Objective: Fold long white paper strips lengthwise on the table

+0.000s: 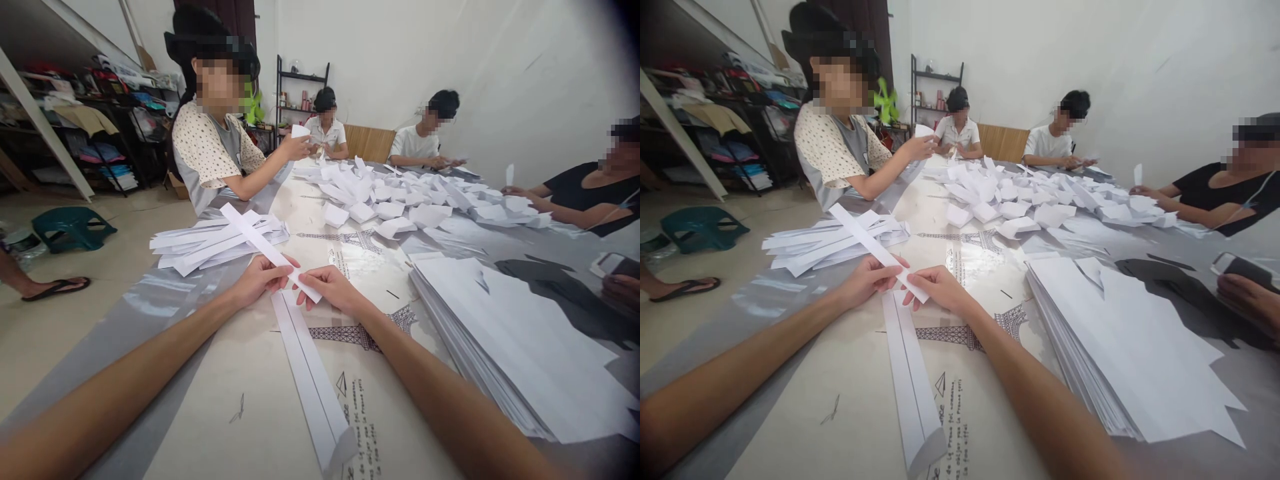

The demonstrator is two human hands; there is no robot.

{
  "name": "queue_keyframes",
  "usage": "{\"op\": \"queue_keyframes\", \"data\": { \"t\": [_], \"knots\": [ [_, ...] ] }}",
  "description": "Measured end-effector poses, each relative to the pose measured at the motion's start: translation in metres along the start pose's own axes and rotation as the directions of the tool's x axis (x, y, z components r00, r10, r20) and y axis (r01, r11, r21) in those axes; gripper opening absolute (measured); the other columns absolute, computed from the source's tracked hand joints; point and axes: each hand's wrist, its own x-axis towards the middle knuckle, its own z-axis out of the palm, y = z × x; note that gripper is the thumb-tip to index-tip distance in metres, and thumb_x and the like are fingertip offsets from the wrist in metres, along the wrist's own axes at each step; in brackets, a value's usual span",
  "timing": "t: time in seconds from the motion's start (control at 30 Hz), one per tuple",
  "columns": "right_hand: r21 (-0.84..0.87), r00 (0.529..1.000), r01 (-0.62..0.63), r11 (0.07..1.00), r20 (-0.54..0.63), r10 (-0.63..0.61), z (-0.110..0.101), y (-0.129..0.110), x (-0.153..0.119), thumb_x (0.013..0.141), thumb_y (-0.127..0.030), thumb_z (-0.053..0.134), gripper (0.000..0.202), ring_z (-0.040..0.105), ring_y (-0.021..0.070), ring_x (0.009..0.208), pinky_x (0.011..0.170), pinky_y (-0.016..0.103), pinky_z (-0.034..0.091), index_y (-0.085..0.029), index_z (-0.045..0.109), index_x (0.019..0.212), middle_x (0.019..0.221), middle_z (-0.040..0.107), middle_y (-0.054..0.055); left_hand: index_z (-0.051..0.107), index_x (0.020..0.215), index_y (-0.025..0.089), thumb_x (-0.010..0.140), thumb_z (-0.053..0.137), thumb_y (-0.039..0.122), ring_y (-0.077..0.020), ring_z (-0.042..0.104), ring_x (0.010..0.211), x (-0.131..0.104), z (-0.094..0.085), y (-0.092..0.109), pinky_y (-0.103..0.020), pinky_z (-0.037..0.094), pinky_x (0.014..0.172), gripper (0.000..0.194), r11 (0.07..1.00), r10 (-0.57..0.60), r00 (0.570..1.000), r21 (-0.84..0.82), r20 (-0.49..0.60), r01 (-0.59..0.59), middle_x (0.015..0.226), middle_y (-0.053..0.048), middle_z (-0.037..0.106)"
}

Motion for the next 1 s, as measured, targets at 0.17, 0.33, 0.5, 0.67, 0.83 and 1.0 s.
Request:
{"op": "queue_keyframes", "data": {
  "t": [0.17,0.33,0.5,0.67,0.83,1.0],
  "knots": [
    [-0.020,0.999,-0.026,0.999,0.033,0.026,0.000,-0.003,-0.001,0.095,-0.055,0.059,0.042,0.065,0.0119,0.057,0.062,0.027,0.051,-0.017,0.074,0.085,0.082,0.077,0.006,0.072,0.091,0.012,0.080,0.075,0.033,-0.0057,0.036,0.043,0.001,0.000,0.002,-0.021,0.023,0.043,0.024,0.998,0.007,0.999,-0.058,-0.048,-0.010,0.050,0.004,0.051],
    [-0.034,0.999,-0.013,0.999,0.050,0.014,0.000,-0.005,-0.002,0.095,-0.051,0.060,0.038,0.064,0.0114,0.056,0.063,0.028,0.050,-0.018,0.072,0.078,0.082,0.077,0.006,0.071,0.091,0.012,0.080,0.075,0.033,-0.0063,0.037,0.044,0.003,-0.002,-0.001,-0.020,0.022,0.042,0.024,0.997,0.017,0.997,-0.078,-0.070,-0.022,0.049,0.004,0.050],
    [-0.028,0.998,-0.029,0.999,0.053,0.030,-0.001,-0.003,-0.001,0.092,-0.051,0.064,0.035,0.065,0.0120,0.059,0.064,0.028,0.051,-0.019,0.074,0.086,0.085,0.077,0.006,0.071,0.089,0.012,0.080,0.074,0.035,-0.0058,0.035,0.042,0.003,-0.001,-0.001,-0.021,0.021,0.042,0.024,0.997,0.020,0.995,-0.069,-0.095,-0.027,0.049,0.004,0.050],
    [-0.026,0.999,0.001,1.000,0.048,0.000,-0.002,-0.001,-0.001,0.092,-0.048,0.065,0.032,0.064,0.0112,0.057,0.062,0.026,0.050,-0.018,0.075,0.085,0.085,0.077,0.006,0.071,0.086,0.013,0.084,0.070,0.043,-0.0062,0.035,0.040,0.002,0.002,0.003,-0.022,0.020,0.041,0.031,0.996,0.010,0.992,-0.082,-0.125,-0.020,0.048,0.004,0.049],
    [-0.027,0.999,-0.020,0.999,0.045,0.021,-0.001,-0.001,-0.001,0.091,-0.049,0.066,0.033,0.065,0.0117,0.058,0.062,0.027,0.051,-0.018,0.075,0.086,0.086,0.078,0.007,0.071,0.083,0.013,0.090,0.062,0.050,-0.0062,0.032,0.038,0.000,0.006,0.008,-0.023,0.021,0.042,0.039,0.996,0.007,0.987,-0.083,-0.158,-0.021,0.045,0.005,0.044],
    [-0.014,0.998,-0.044,0.999,0.051,0.045,-0.002,-0.002,-0.001,0.089,-0.049,0.068,0.031,0.064,0.0115,0.057,0.063,0.028,0.052,-0.020,0.076,0.089,0.088,0.078,0.006,0.071,0.082,0.013,0.090,0.063,0.052,-0.0063,0.031,0.038,0.000,0.007,0.008,-0.023,0.021,0.043,0.040,0.997,0.025,0.981,-0.061,-0.192,-0.037,0.044,0.006,0.042]
  ]
}}
